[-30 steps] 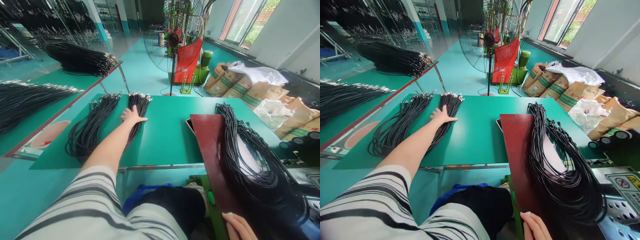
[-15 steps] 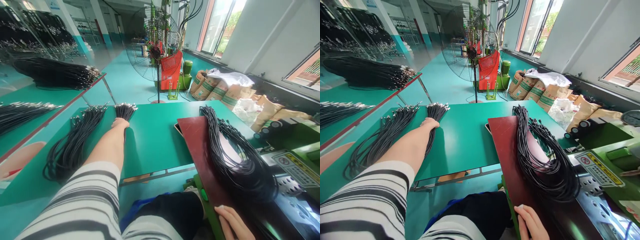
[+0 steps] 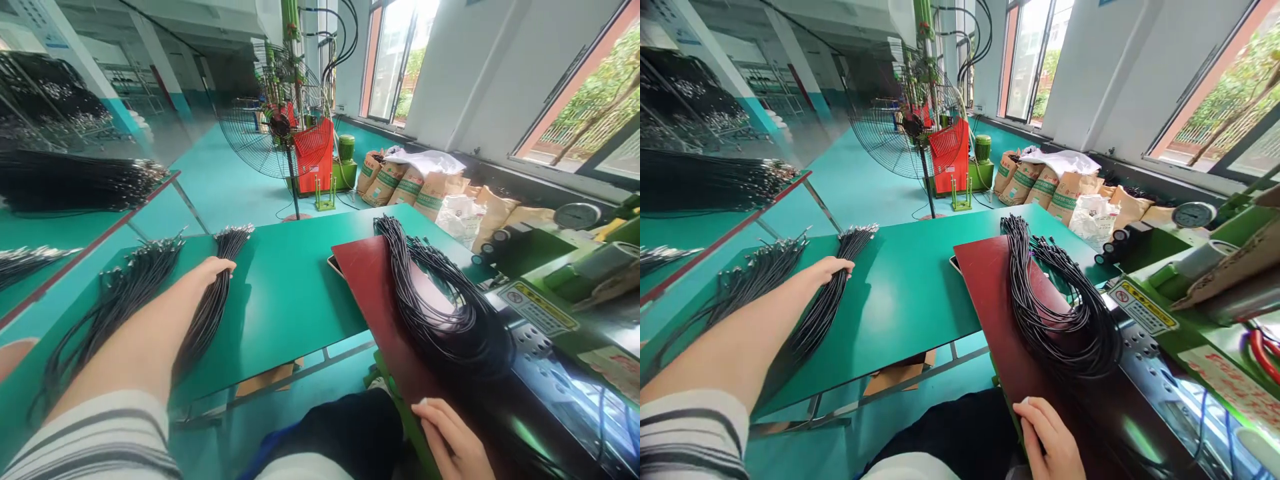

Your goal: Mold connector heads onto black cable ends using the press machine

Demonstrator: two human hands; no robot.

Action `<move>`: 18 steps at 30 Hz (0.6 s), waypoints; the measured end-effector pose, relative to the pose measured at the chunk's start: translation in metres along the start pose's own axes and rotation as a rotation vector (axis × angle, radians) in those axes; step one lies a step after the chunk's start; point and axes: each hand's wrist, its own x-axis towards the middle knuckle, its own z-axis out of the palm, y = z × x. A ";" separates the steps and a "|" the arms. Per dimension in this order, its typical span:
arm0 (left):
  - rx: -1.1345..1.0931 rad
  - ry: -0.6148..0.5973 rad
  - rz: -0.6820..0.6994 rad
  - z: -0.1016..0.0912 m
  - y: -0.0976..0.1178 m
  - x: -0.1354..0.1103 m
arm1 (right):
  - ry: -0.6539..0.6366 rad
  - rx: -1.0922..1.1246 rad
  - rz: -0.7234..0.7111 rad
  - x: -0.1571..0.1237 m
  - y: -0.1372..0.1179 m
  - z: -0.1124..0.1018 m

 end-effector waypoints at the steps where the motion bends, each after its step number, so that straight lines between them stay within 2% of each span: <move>1: -0.017 -0.053 0.005 0.000 0.004 -0.005 | -0.007 0.020 0.024 0.000 -0.001 -0.001; 4: -0.064 -0.201 0.068 -0.002 0.020 -0.034 | -0.055 0.107 0.143 0.007 -0.007 -0.004; 6: -0.074 -0.298 0.187 -0.003 0.032 -0.070 | -0.127 0.178 0.264 0.017 -0.017 -0.005; 9: 0.047 -0.463 0.549 -0.005 0.050 -0.144 | -0.236 0.344 0.371 0.042 -0.045 0.001; 11: 0.149 -0.524 0.728 -0.003 0.056 -0.195 | -0.254 0.564 0.327 0.063 -0.072 0.010; 13: 0.230 -0.530 0.914 0.004 0.055 -0.237 | -0.220 0.866 0.195 0.084 -0.102 0.018; 15: 0.263 -0.502 1.176 0.018 0.049 -0.267 | -0.102 1.118 0.081 0.101 -0.133 0.022; 16: 0.249 -0.456 1.313 0.027 0.046 -0.277 | -0.017 1.220 0.070 0.107 -0.147 0.021; 18: 0.214 -0.329 1.509 0.046 0.039 -0.290 | 0.170 1.360 0.137 0.114 -0.169 0.013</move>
